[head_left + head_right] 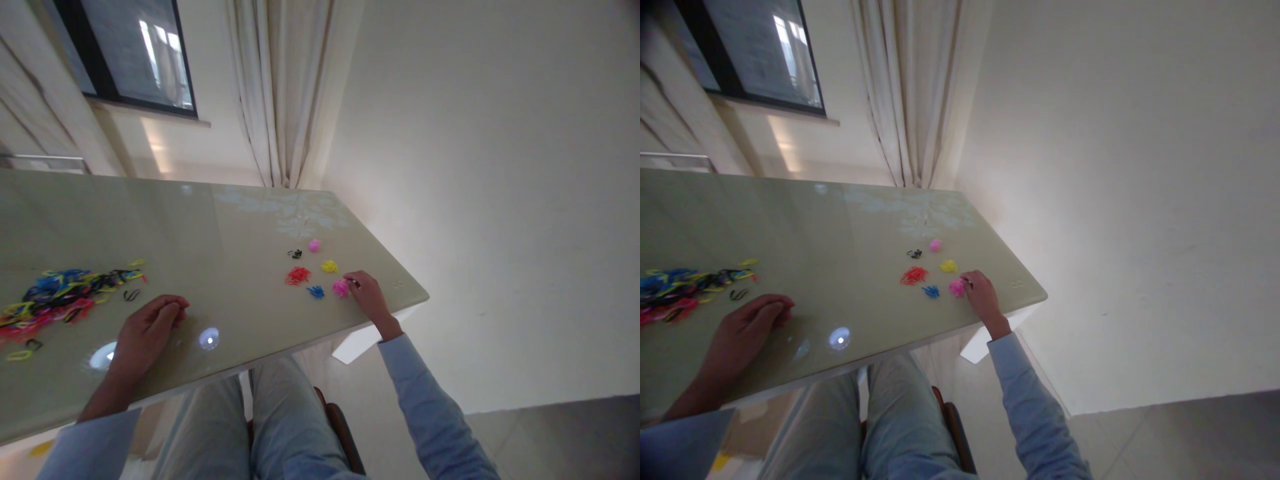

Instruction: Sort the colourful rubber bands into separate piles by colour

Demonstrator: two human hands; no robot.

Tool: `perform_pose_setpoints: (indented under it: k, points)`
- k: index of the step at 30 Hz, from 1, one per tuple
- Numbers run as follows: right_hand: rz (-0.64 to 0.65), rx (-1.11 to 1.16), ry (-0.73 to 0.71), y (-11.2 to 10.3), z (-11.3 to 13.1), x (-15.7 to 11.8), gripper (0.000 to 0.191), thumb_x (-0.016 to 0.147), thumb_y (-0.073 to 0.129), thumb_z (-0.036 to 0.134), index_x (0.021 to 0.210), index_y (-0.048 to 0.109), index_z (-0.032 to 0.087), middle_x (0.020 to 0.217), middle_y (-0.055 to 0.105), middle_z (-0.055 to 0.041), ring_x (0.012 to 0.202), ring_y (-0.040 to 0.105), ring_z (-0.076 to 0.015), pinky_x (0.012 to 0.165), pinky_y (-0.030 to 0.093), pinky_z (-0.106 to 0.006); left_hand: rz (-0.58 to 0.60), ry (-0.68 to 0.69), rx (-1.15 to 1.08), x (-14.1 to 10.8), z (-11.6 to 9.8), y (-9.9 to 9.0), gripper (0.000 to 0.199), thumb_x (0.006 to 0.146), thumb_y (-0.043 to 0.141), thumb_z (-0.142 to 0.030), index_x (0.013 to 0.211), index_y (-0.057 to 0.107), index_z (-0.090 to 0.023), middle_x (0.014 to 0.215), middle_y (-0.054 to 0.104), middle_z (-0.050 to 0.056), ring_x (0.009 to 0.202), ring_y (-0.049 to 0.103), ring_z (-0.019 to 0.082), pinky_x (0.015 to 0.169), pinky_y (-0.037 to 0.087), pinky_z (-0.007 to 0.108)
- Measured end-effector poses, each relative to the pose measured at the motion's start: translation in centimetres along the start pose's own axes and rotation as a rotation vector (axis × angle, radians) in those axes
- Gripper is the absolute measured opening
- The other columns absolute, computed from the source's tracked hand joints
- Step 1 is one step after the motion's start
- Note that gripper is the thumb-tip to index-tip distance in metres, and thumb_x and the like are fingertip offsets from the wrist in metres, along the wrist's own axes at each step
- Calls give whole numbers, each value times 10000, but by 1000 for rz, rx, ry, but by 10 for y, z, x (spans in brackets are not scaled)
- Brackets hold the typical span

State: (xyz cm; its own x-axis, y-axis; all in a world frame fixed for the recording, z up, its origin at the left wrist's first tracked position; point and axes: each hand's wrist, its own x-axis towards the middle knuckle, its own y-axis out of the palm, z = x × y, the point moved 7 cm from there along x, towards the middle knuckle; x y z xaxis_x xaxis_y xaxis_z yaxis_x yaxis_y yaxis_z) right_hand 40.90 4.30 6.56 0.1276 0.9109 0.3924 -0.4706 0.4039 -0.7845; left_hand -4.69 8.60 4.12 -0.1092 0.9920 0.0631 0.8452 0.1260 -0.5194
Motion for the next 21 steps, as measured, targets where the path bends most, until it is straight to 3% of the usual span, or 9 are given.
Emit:
perform_pose_setpoints:
  k: [10, 14, 18, 21]
  points:
    - [-10, -1, 2, -5, -1, 0, 210, 807, 571, 147, 941, 730, 183, 936, 727, -93, 740, 650, -180, 739, 520, -312, 11, 6, -21, -2, -1, 0, 300, 742, 478, -425, 834, 631, -184, 665, 642, -9, 691, 611, 179, 677, 470, 250]
    - [-41, 16, 1, -9, 3, 0, 225, 821, 537, 161, 935, 730, 183, 933, 727, -98, 807, 659, -197, 760, 517, -318, 12, 21, -20, -1, 0, 0, 281, 744, 478, -411, 828, 625, -188, 661, 636, -9, 689, 607, 178, 680, 468, 256]
    - [-88, 65, -30, -12, 22, -4, 227, 858, 520, 198, 962, 721, 182, 928, 719, -93, 780, 648, -181, 745, 515, -301, -10, 45, -36, 1, 2, 1, 308, 731, 471, -452, 792, 626, -192, 640, 631, 5, 647, 601, 190, 641, 475, 276]
    - [-132, 168, -96, -11, 53, -9, 207, 893, 533, 250, 950, 719, 181, 895, 704, -87, 746, 633, -171, 700, 508, -280, -22, 65, -41, 1, 1, 3, 312, 739, 467, -462, 784, 625, -197, 634, 629, 11, 628, 598, 194, 610, 475, 281]
